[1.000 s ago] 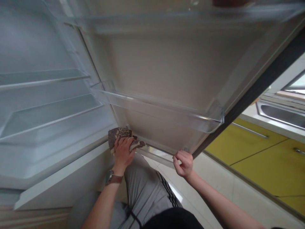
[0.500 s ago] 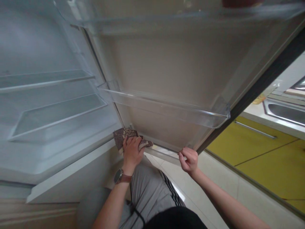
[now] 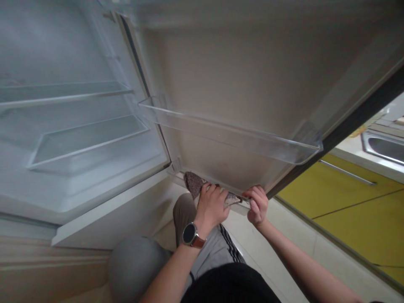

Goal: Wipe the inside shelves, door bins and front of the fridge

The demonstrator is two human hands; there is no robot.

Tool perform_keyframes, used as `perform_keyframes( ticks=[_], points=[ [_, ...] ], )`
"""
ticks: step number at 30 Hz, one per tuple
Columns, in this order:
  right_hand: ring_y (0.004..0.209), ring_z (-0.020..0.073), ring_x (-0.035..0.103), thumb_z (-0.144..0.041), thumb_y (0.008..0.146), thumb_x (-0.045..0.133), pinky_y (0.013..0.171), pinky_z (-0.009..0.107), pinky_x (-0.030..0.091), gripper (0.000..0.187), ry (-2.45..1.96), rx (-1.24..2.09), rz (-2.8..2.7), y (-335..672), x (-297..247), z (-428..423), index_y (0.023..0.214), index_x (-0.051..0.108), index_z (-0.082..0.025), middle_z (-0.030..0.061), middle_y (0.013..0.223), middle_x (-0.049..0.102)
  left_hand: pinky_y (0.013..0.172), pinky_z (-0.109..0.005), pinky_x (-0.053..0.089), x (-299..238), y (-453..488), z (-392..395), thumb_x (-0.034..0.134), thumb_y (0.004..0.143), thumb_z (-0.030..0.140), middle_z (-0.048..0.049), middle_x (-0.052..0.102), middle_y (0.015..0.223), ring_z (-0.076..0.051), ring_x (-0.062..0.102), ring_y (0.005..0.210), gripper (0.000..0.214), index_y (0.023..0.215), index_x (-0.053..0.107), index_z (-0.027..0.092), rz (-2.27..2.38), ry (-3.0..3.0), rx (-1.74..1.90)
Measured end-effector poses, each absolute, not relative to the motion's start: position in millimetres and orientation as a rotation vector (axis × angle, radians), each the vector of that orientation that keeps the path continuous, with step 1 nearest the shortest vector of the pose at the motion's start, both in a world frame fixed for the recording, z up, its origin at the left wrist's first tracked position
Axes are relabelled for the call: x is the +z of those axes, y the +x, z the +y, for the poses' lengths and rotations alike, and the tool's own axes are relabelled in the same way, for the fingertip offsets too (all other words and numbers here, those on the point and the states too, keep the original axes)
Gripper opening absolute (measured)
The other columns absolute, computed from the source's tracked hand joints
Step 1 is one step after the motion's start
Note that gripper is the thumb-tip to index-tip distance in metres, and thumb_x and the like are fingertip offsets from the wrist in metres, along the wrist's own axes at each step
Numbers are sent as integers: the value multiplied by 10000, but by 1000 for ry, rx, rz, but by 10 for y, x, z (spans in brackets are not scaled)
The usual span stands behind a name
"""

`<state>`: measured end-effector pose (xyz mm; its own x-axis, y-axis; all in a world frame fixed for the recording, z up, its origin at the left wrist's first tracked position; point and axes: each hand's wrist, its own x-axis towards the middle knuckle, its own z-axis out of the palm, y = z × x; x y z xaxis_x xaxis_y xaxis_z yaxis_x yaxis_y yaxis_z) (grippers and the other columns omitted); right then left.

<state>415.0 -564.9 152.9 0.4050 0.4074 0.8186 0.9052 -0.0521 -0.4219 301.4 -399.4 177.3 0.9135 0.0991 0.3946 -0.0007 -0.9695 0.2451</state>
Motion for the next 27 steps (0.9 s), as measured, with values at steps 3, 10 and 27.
perform_keyframes(
  ticks=[3,10,27],
  points=[
    [726,204,510,-325,1012,346,719,389,366,360,-1647,-613,-1209,4128,1545,-5646,840,634,-194,61,750,570,1126,-519,389,1754,2986,-3928,709,867,375,-93,724,1033,-301,616,1073,240,1043,708,212,29,2820,591],
    [732,190,508,-195,976,419,711,367,368,254,-1686,-616,-1211,3968,1639,-5584,827,623,-196,47,736,566,1165,-532,355,1725,2876,-3668,697,835,351,-93,725,1180,-315,601,1148,371,1186,692,232,-8,2826,561],
    [741,188,498,-120,949,478,704,348,372,204,-1745,-622,-1216,3888,1658,-5536,801,591,-205,38,724,555,1171,-482,427,2178,3038,-2754,480,1003,262,-136,677,1370,-298,594,1333,418,1385,617,161,604,2297,1239]
  ],
)
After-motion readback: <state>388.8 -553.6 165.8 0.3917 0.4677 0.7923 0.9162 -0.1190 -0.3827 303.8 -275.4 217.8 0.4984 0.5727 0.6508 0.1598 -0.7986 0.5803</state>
